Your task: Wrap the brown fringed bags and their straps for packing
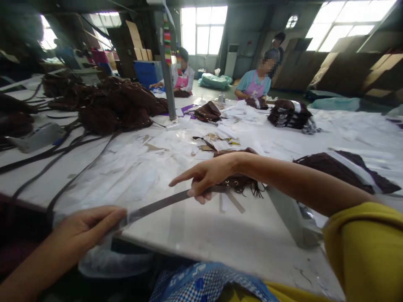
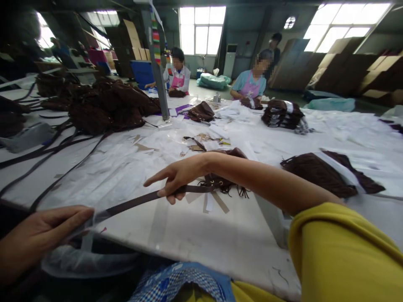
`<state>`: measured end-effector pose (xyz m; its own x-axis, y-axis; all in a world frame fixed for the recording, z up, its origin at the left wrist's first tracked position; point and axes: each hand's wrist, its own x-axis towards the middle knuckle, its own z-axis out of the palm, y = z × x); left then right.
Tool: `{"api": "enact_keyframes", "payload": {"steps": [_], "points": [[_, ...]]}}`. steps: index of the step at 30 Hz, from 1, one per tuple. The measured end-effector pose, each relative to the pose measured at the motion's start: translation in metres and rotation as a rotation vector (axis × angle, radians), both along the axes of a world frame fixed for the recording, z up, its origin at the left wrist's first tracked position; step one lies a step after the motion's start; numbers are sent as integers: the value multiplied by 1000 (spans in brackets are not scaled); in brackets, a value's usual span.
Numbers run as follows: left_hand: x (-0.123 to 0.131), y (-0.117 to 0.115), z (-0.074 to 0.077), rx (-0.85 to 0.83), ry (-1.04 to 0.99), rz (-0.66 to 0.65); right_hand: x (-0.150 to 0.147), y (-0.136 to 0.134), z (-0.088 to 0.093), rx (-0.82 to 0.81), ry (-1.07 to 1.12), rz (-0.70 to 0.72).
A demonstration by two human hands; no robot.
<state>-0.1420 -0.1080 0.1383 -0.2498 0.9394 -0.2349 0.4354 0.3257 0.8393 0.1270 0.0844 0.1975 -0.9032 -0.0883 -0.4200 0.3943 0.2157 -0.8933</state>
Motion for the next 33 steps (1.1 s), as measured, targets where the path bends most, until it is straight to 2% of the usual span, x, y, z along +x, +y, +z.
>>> {"api": "enact_keyframes", "payload": {"steps": [3, 8, 10, 12, 15, 18, 22, 24, 26, 28, 30, 33], "points": [[18, 9, -12, -119, 51, -144, 0, 0, -16, 83, 0, -59], [80, 41, -16, -33, -73, -348, -15, -17, -33, 80, 70, -5], [84, 46, -21, -30, -62, -356, -2, -12, -43, 98, 78, -4], [75, 46, -32, -66, -15, -322, 20, -1, -56, 179, 41, -25], [67, 49, -49, -99, 35, -301, 46, 14, -79, 225, -27, -130], [86, 64, -58, -51, 46, -349, 47, 15, -95, 155, 8, -176], [129, 92, -64, -15, -46, -403, 44, 13, -98, 145, 73, -164], [137, 101, -66, -21, -50, -409, 55, 17, -100, 276, 76, -181], [137, 106, -70, -37, 5, -403, 71, 25, -104, 483, 48, -211], [134, 109, -75, -65, 46, -391, 85, 31, -111, 618, 22, -244], [136, 114, -81, -81, 56, -390, 91, 35, -118, 637, 38, -268], [150, 126, -91, -35, 93, -422, 85, 35, -122, 571, 86, -265]]}}
